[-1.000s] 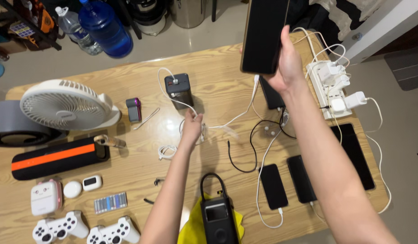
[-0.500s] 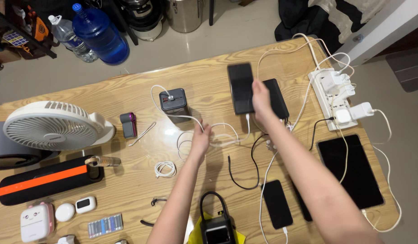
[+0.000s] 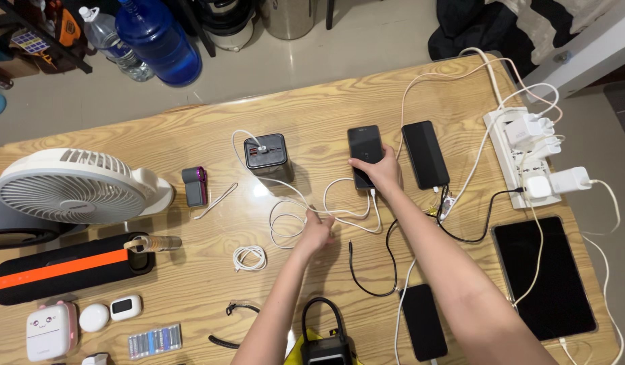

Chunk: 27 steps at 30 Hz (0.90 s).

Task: The person plugs a power adapter into a power strip and connects charging cables to several smartphones and a tablet on a wooden table. They then wipe a black portable speaker with a yellow cloth and connect a USB cable to a power bank and a smartphone.

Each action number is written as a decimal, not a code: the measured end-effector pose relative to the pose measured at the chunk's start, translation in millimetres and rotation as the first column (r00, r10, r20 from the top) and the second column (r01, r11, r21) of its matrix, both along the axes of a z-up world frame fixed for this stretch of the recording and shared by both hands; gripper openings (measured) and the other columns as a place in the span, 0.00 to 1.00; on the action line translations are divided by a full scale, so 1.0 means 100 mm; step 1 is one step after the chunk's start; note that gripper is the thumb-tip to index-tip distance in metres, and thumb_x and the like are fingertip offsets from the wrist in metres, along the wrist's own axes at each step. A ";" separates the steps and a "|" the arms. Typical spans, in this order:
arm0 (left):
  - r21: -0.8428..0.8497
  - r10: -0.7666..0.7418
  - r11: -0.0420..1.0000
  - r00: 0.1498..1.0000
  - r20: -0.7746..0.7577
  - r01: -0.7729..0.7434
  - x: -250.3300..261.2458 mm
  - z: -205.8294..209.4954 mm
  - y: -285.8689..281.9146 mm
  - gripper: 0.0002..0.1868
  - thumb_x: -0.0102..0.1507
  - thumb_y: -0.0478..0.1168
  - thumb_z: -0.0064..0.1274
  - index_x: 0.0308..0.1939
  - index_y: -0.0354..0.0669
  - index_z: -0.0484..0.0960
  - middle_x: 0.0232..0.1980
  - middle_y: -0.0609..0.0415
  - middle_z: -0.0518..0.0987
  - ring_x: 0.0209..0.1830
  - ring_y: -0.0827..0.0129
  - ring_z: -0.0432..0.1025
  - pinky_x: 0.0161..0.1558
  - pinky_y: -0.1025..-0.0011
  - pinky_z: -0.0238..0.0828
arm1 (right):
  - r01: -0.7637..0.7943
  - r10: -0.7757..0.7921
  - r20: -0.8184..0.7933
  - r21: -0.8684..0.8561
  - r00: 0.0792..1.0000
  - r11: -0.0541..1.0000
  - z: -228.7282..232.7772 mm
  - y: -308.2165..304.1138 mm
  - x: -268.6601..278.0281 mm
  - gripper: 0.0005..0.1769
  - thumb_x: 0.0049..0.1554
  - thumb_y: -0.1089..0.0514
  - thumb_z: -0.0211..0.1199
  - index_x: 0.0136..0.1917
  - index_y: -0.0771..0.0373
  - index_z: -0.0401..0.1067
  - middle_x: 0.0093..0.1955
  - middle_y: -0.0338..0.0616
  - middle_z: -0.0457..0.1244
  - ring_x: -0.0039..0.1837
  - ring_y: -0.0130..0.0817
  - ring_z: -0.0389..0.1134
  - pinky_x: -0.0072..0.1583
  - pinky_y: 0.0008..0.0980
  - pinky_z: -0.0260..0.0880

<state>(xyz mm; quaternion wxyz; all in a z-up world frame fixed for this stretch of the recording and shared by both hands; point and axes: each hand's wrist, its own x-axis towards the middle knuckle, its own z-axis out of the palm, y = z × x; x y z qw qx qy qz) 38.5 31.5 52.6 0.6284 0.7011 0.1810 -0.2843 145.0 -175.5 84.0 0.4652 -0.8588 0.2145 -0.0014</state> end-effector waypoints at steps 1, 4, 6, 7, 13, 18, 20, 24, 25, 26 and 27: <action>0.028 -0.007 1.000 0.999 -0.037 0.008 -0.02 -0.01 -0.01 0.43 0.67 0.45 0.49 0.76 0.36 0.40 0.58 0.39 0.72 0.41 0.58 0.79 0.38 0.62 0.81 | -0.005 0.005 -0.015 -0.009 1.000 1.000 0.02 0.01 0.00 0.64 0.32 0.35 0.84 0.71 0.68 0.61 0.64 0.54 0.67 0.64 0.41 0.70 0.63 0.36 0.71; 0.060 0.004 0.998 0.997 -0.074 0.001 -0.10 -0.07 -0.03 0.44 0.67 0.46 0.49 0.79 0.37 0.40 0.51 0.42 0.79 0.37 0.61 0.79 0.38 0.66 0.76 | -0.019 0.014 -0.064 -0.066 0.998 0.998 0.11 0.05 0.00 0.65 0.31 0.34 0.83 0.72 0.66 0.59 0.64 0.53 0.67 0.65 0.42 0.70 0.65 0.37 0.69; 0.015 0.052 0.999 0.999 0.000 -0.052 -0.13 -0.13 -0.05 0.45 0.66 0.45 0.51 0.78 0.34 0.41 0.49 0.44 0.80 0.36 0.63 0.79 0.39 0.69 0.77 | -0.056 0.033 -0.119 -0.192 0.992 0.980 0.19 0.06 0.00 0.66 0.31 0.32 0.83 0.73 0.64 0.58 0.68 0.53 0.63 0.68 0.46 0.66 0.65 0.41 0.67; 0.023 0.055 0.998 0.998 0.002 -0.055 -0.14 -0.17 -0.06 0.45 0.66 0.45 0.51 0.78 0.33 0.42 0.48 0.45 0.81 0.36 0.63 0.79 0.39 0.70 0.76 | -0.076 0.039 -0.148 -0.254 0.988 0.964 0.21 0.07 0.00 0.67 0.32 0.31 0.83 0.74 0.63 0.57 0.69 0.53 0.62 0.69 0.47 0.64 0.66 0.44 0.66; 0.032 0.118 0.992 0.991 0.063 -0.120 -0.25 -0.48 -0.12 0.43 0.65 0.43 0.54 0.76 0.29 0.48 0.37 0.50 0.78 0.31 0.67 0.75 0.35 0.71 0.72 | -0.061 0.004 -0.156 -0.368 0.988 0.928 0.18 0.19 -0.06 0.70 0.31 0.30 0.82 0.75 0.65 0.55 0.73 0.54 0.52 0.73 0.52 0.57 0.65 0.48 0.65; -0.017 0.169 0.985 0.971 0.167 -0.169 -0.33 -0.70 -0.14 0.40 0.65 0.41 0.55 0.74 0.25 0.55 0.31 0.54 0.74 0.28 0.71 0.70 0.32 0.72 0.68 | -0.029 -0.043 -0.132 -0.499 0.990 0.866 0.07 0.22 -0.06 0.60 0.35 0.30 0.81 0.71 0.61 0.62 0.67 0.53 0.53 0.73 0.51 0.52 0.73 0.45 0.56; 0.024 0.157 0.986 0.974 0.161 -0.163 -0.37 -0.74 -0.12 0.40 0.65 0.41 0.55 0.74 0.25 0.54 0.31 0.55 0.75 0.29 0.71 0.69 0.33 0.73 0.68 | -0.039 -0.042 -0.143 -0.521 0.989 0.853 0.05 0.22 -0.05 0.58 0.36 0.31 0.81 0.71 0.60 0.63 0.66 0.53 0.53 0.73 0.51 0.51 0.73 0.44 0.55; 0.079 0.125 0.986 0.972 0.200 -0.143 -0.45 -0.72 -0.10 0.38 0.65 0.42 0.56 0.72 0.24 0.59 0.32 0.54 0.74 0.30 0.71 0.67 0.33 0.73 0.66 | -0.046 -0.036 -0.150 -0.507 0.988 0.861 0.04 0.19 -0.07 0.59 0.36 0.32 0.80 0.72 0.61 0.61 0.67 0.53 0.53 0.73 0.50 0.51 0.72 0.44 0.55; 0.092 0.112 0.987 0.972 0.208 -0.134 -0.47 -0.70 -0.09 0.36 0.65 0.43 0.56 0.71 0.23 0.61 0.33 0.52 0.74 0.31 0.71 0.67 0.35 0.73 0.67 | -0.044 -0.036 -0.147 -0.507 0.988 0.861 0.04 0.18 -0.09 0.60 0.35 0.32 0.81 0.72 0.61 0.61 0.67 0.53 0.53 0.73 0.49 0.51 0.72 0.44 0.55; 0.105 0.100 0.987 0.971 0.216 -0.125 -0.49 -0.68 -0.08 0.35 0.66 0.43 0.57 0.69 0.23 0.64 0.35 0.51 0.75 0.33 0.71 0.68 0.36 0.73 0.68 | -0.048 -0.032 -0.147 -0.506 0.989 0.861 0.04 0.18 -0.09 0.60 0.35 0.32 0.81 0.72 0.61 0.61 0.67 0.52 0.53 0.73 0.49 0.51 0.73 0.44 0.54; 0.118 0.087 0.986 0.971 0.223 -0.115 -0.52 -0.64 -0.06 0.34 0.66 0.44 0.58 0.68 0.23 0.66 0.37 0.50 0.76 0.34 0.70 0.69 0.38 0.74 0.69 | -0.052 -0.027 -0.148 -0.505 0.989 0.862 0.04 0.18 -0.10 0.60 0.35 0.32 0.81 0.71 0.61 0.61 0.67 0.52 0.53 0.73 0.49 0.50 0.73 0.44 0.54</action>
